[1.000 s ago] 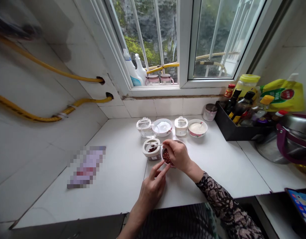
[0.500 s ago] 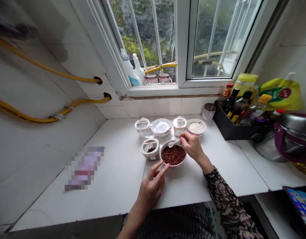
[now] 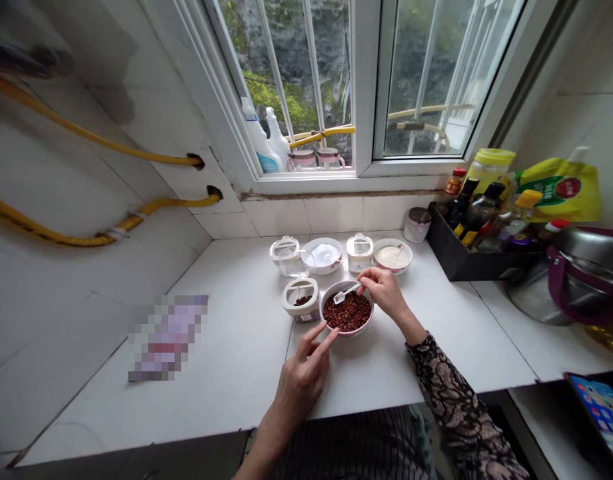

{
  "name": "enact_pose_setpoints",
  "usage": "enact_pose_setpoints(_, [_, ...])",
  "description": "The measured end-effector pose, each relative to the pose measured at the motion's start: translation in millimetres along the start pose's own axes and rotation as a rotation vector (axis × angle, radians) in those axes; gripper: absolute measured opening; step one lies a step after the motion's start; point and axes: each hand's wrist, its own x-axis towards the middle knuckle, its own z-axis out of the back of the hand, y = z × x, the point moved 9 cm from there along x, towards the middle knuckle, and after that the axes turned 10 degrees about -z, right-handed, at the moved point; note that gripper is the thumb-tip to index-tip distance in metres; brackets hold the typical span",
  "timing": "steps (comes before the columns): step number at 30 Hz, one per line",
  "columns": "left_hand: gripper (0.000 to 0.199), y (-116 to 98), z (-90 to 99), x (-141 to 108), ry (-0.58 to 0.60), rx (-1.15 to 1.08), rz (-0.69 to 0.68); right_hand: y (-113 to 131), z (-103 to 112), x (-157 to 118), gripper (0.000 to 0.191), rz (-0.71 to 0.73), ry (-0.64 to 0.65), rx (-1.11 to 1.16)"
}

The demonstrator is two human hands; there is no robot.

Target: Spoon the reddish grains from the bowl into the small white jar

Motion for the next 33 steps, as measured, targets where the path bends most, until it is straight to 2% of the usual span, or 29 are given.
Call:
enact_pose_setpoints(8, [0.057,-1,0.6,0,-0.002,0.003,-0.002,4,-8,-4,0.015,0.092,0.000,-0.166])
enact_pose_setpoints(13, [0.056,-1,1.4,0,-0.004,0.001,-0.001,0,-4,-1,0.017,0.038,0.023,-0.067])
enact_pose_setpoints(18, [0.056,0,1.0,0,-0.007,-0.003,-0.003,4,0,-1,0.015,0.059,0.019,-0.049])
enact_pose_setpoints(33, [0.057,0,-0.1,0,0.009,0.012,0.002,17,2,-9,0.014,0.192,-0.092,-0.266])
